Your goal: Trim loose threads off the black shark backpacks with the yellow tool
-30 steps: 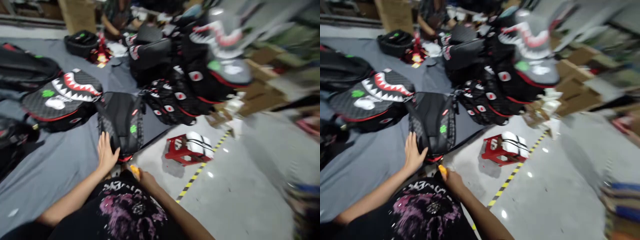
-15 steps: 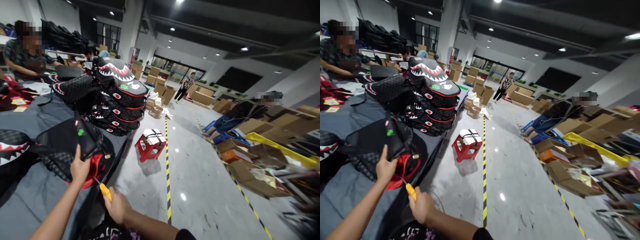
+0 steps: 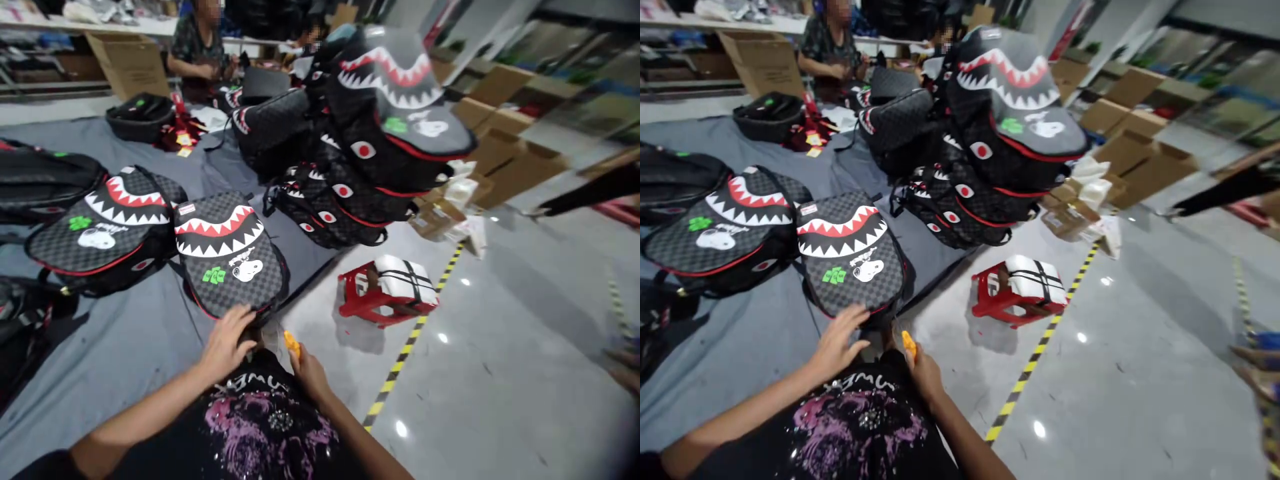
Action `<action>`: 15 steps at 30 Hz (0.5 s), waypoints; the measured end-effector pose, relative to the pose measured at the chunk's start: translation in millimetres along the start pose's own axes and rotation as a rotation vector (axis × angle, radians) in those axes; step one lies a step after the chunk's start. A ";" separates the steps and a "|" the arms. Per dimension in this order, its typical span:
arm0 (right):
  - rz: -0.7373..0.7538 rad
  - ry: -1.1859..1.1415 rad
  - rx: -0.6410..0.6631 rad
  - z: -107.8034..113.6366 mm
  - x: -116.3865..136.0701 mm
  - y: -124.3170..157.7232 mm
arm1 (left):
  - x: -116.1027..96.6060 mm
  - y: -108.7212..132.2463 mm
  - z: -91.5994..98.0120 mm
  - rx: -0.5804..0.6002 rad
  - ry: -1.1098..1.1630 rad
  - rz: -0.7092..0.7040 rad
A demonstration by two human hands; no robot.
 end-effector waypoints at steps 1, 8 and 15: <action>-0.013 0.030 0.036 -2.6 -7.0 1.3 | 5.0 -5.1 12.3 -0.062 -0.177 -0.031; 0.168 -0.089 -0.008 10.5 -32.0 30.3 | 57.3 -71.6 57.9 -0.161 0.201 0.161; 0.283 -0.262 -0.032 28.0 54.3 -11.2 | 6.9 -110.6 141.1 -0.584 0.185 0.055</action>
Point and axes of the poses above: each hand's wrist, its own y-axis away from the middle knuckle, its own z-axis out of the back of the hand, x = y × z, the point moved 5 cm from there along -y, towards the middle knuckle, and after that the axes turned 12 degrees about -y, right-handed, at the moved point
